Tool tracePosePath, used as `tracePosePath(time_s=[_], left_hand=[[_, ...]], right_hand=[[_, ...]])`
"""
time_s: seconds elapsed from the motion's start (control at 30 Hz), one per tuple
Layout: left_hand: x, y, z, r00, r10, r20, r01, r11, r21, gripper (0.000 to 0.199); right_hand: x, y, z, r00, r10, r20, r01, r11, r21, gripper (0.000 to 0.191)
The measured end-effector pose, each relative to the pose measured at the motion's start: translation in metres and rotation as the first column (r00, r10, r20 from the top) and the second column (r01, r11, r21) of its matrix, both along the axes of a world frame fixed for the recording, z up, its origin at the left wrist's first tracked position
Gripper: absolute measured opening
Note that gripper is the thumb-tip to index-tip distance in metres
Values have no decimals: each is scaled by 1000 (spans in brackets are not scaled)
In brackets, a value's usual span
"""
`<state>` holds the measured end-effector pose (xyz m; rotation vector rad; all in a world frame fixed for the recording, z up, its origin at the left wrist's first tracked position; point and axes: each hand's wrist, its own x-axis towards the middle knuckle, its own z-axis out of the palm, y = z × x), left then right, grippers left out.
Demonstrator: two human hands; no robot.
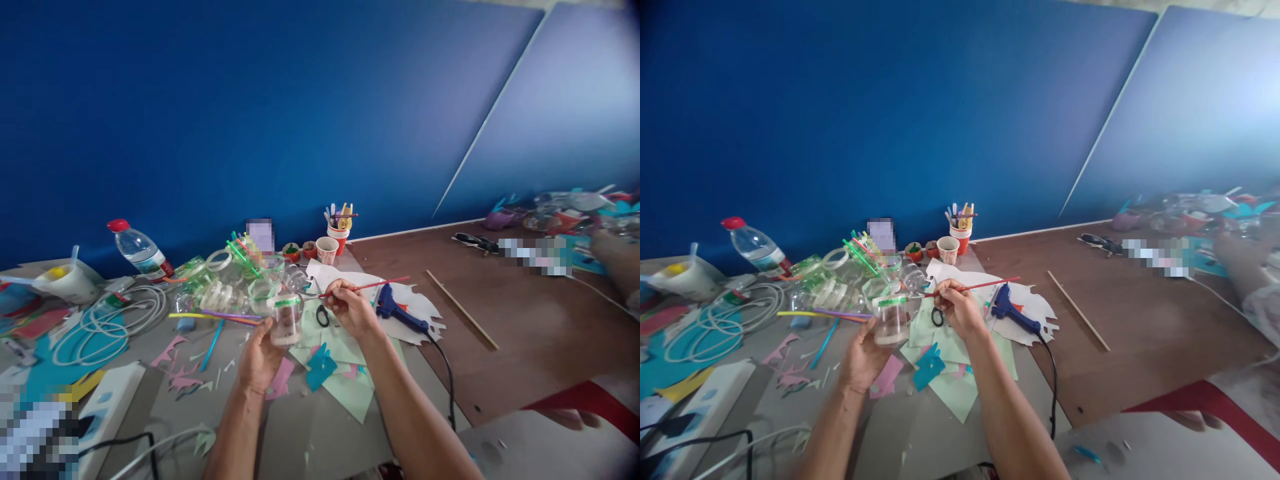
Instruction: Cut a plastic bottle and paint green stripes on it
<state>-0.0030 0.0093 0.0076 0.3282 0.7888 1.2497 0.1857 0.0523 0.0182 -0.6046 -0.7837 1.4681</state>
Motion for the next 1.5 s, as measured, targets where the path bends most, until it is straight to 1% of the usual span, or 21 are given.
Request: tracePosePath(time_s=[0.1,0.17,0.27,0.33,0.5,0.6,0.67,0.77,0.9,1.0,1.1,1.23,1.3,1.37,1.43,1.5], left_hand=[[-1,-1,1,997,-73,7,73,997,21,32],[-3,-1,0,994,-109,22,108,993,37,33],[-6,0,-6,989,-133,63,127,988,84,31],[-10,2,-11,980,-165,113,149,979,143,31],[-15,4,-21,908,-346,238,266,912,311,32],[-14,4,-22,887,-387,251,284,887,364,36],[-13,3,-20,889,-388,243,282,882,379,37],[-11,1,-16,902,-371,221,275,888,370,36],[-7,-2,-10,933,-294,206,204,906,372,32],[-6,-4,-7,938,-272,216,179,912,369,32],[-7,-3,-9,936,-275,221,186,917,354,34],[-10,1,-15,926,-287,245,209,930,303,31],[-12,3,-18,930,-275,245,199,935,294,31],[-15,4,-20,938,-255,235,179,936,302,33],[-17,5,-21,943,-247,222,171,935,311,35],[-17,4,-22,944,-250,216,175,933,314,34]], right_hand=[[0,0,0,1000,19,-24,-19,1000,-1,9],[0,0,0,999,25,-39,-25,1000,0,10],[0,0,1,998,31,-55,-32,999,-14,10],[1,1,0,998,37,-55,-39,999,-29,11],[2,2,-2,996,68,-62,-70,997,-29,10],[2,1,-2,994,79,-70,-81,997,-21,9],[1,1,-2,994,86,-72,-87,996,-19,9],[1,2,-3,994,85,-66,-87,996,-23,9],[-1,5,-5,999,32,-20,-32,999,-23,7],[-3,5,-5,1000,-2,18,3,999,-31,6],[-4,1,-1,999,-26,37,27,999,-20,5],[-4,0,2,997,-49,66,49,999,6,6],[-4,3,0,993,-98,73,96,995,28,7],[-4,6,-4,981,-182,74,177,982,63,10],[-4,7,-7,959,-268,91,258,960,108,20],[-4,5,-6,924,-345,164,318,932,172,29]])
